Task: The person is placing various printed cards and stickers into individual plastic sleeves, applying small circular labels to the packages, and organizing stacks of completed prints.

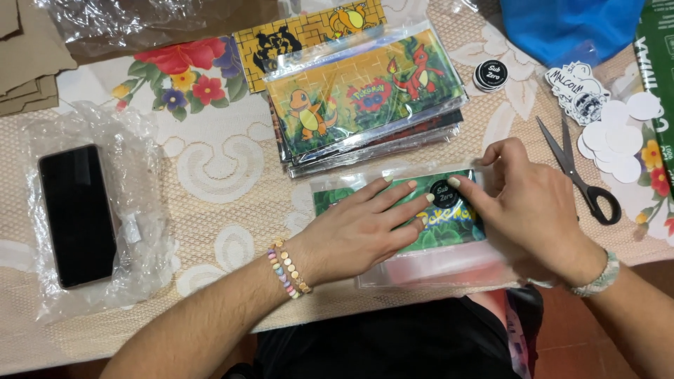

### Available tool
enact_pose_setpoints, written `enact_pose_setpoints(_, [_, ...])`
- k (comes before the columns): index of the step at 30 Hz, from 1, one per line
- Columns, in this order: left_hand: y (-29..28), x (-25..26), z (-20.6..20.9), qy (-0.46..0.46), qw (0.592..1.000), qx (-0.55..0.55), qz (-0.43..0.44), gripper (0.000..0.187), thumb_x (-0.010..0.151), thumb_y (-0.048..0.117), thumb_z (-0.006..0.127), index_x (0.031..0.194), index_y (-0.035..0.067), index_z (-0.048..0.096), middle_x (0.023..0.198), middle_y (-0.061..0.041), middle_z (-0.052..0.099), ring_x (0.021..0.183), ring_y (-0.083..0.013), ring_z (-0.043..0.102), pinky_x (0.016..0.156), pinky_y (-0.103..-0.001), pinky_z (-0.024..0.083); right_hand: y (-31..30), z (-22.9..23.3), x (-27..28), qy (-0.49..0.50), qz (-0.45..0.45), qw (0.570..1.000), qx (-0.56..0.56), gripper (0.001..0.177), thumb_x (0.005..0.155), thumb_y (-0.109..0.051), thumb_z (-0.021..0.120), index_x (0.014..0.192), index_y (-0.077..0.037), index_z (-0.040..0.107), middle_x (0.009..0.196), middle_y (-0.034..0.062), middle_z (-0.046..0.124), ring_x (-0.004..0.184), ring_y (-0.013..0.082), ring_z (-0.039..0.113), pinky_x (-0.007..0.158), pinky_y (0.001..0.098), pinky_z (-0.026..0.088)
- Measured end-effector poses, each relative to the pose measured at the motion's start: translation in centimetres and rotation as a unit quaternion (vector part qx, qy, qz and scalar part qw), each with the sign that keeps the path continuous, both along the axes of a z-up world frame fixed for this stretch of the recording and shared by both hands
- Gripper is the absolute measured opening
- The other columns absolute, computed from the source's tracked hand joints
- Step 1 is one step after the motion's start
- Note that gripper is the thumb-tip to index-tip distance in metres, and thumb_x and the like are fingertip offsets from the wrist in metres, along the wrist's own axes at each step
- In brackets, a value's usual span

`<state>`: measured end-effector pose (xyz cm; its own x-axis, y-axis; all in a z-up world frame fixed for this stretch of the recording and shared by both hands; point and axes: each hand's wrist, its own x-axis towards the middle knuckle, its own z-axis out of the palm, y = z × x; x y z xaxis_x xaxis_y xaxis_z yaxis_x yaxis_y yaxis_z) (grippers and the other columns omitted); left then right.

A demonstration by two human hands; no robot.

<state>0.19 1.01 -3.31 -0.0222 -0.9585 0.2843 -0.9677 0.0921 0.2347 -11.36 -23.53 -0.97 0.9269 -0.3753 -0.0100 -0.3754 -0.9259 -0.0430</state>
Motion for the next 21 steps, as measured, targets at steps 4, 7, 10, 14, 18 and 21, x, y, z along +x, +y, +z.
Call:
enact_pose_setpoints(4, [0.2, -0.1, 0.3, 0.014, 1.000, -0.023, 0.007, 0.021, 0.103, 0.014, 0.049, 0.118, 0.010, 0.063, 0.153, -0.015, 0.045, 0.147, -0.0334, 0.037, 0.121, -0.062, 0.027, -1.4, 0.8, -0.3, -0.045, 0.001, 0.998, 0.050, 0.035, 0.102, -0.038, 0.064, 0.125, -0.012, 0.059, 0.073, -0.0008, 0.065, 0.065, 0.0264, 0.067, 0.057, 0.0436, 0.047])
enact_pose_setpoints(7, [1.2, -0.5, 2.4, -0.013, 0.977, -0.161, 0.137, 0.038, 0.098, 0.044, 0.062, 0.102, 0.006, 0.064, 0.114, -0.016, 0.066, 0.112, -0.0327, 0.062, 0.095, -0.050, 0.048, -0.2, 2.9, -0.2, -0.042, -0.005, 0.990, 0.133, 0.041, 0.092, -0.038, 0.070, 0.125, -0.013, 0.067, 0.095, -0.0005, 0.072, 0.074, 0.0170, 0.070, 0.068, 0.0383, 0.051])
enact_pose_setpoints(10, [4.4, -0.8, 5.5, 0.067, 0.927, -0.084, 0.358, 0.049, 0.102, 0.049, 0.049, 0.071, 0.013, 0.056, 0.060, 0.003, 0.049, 0.047, -0.0088, 0.042, 0.038, -0.023, 0.034, -1.7, 2.8, -0.8, -0.025, -0.016, 0.982, 0.186, 0.041, 0.084, -0.035, 0.076, 0.121, -0.019, 0.072, 0.081, -0.0029, 0.072, 0.071, 0.0140, 0.070, 0.075, 0.0323, 0.051])
enact_pose_setpoints(14, [6.4, -1.1, 5.8, 0.240, 0.810, 0.234, 0.482, 0.049, 0.091, 0.064, 0.060, 0.096, 0.015, 0.062, 0.059, -0.001, 0.064, 0.056, -0.0216, 0.066, 0.052, -0.040, 0.053, -2.3, 3.2, 0.2, 0.053, -0.011, 0.965, 0.256, 0.044, 0.080, -0.035, 0.078, 0.121, -0.020, 0.073, 0.086, 0.0005, 0.071, 0.074, 0.0158, 0.065, 0.073, 0.0318, 0.050])
enact_pose_setpoints(18, [6.6, -1.8, 4.8, 0.403, 0.772, 0.087, 0.484, 0.033, 0.086, 0.037, 0.071, 0.109, 0.014, 0.070, 0.077, 0.004, 0.071, 0.059, -0.0092, 0.060, 0.057, -0.027, 0.049, -1.8, 2.7, 0.5, 0.021, 0.020, 0.956, 0.291, 0.036, 0.081, -0.031, 0.078, 0.114, -0.020, 0.076, 0.094, 0.0020, 0.070, 0.076, 0.0155, 0.065, 0.075, 0.0299, 0.051])
enact_pose_setpoints(21, [6.7, -2.2, 3.5, 0.541, 0.713, -0.008, 0.446, 0.018, 0.085, 0.017, 0.076, 0.100, 0.010, 0.068, 0.077, 0.003, 0.066, 0.065, -0.0070, 0.057, 0.060, -0.020, 0.049, -1.6, 2.4, 0.4, -0.020, 0.011, 0.937, 0.349, 0.019, 0.083, -0.020, 0.078, 0.102, -0.015, 0.078, 0.094, 0.0003, 0.072, 0.076, 0.0120, 0.064, 0.073, 0.0258, 0.050])
